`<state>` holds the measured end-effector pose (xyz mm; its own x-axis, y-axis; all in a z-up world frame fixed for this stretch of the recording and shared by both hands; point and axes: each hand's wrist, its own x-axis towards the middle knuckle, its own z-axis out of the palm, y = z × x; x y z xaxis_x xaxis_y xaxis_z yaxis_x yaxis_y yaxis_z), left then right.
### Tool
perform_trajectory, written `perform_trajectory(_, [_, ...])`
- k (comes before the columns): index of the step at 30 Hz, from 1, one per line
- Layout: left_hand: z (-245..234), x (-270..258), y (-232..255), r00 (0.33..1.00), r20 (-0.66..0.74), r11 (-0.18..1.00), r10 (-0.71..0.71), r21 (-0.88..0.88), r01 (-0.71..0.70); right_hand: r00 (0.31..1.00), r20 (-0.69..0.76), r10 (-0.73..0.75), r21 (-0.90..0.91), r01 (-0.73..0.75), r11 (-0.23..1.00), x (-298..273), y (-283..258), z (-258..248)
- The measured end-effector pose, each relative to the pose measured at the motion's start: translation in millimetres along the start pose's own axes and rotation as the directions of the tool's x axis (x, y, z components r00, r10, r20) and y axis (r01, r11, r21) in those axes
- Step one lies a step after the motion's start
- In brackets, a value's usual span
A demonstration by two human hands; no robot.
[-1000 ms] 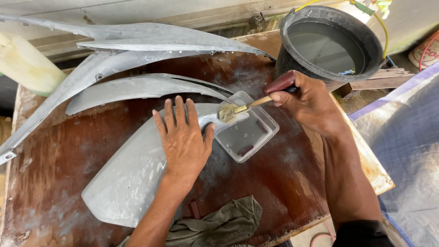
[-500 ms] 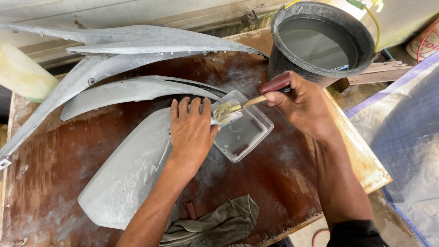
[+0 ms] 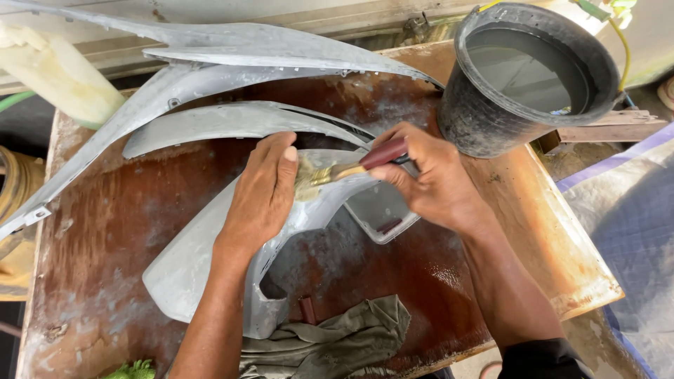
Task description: The person uses a sanding block to smooth the surface of a grey plastic car part on a wooden workbench. They repeatedly dip the sanding block into a container of water and continue sanding different sections of the part.
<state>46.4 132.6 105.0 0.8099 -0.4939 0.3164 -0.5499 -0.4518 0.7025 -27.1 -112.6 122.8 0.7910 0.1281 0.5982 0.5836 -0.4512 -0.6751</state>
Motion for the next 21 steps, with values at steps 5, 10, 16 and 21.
perform_trajectory(5, [15,4,-14,0.991,-0.054,0.981,0.121,0.160,-0.111,0.997,0.070,0.006,-0.012,-0.005,1.000,-7,-6,-9])
perform_trajectory(10, [65,20,-50,0.945,-0.153,0.842,0.291,0.509,-0.177,0.999,0.041,0.027,-0.063,-0.024,0.998,-24,0,-25])
perform_trajectory(16, [81,24,-37,0.921,-0.111,0.772,0.374,0.587,-0.243,0.999,0.033,0.037,-0.165,-0.031,0.986,-34,-7,-35])
perform_trajectory(21, [99,29,-40,0.907,-0.086,0.728,0.412,0.630,-0.271,0.995,0.043,0.094,-0.228,-0.082,0.970,-44,-1,-48])
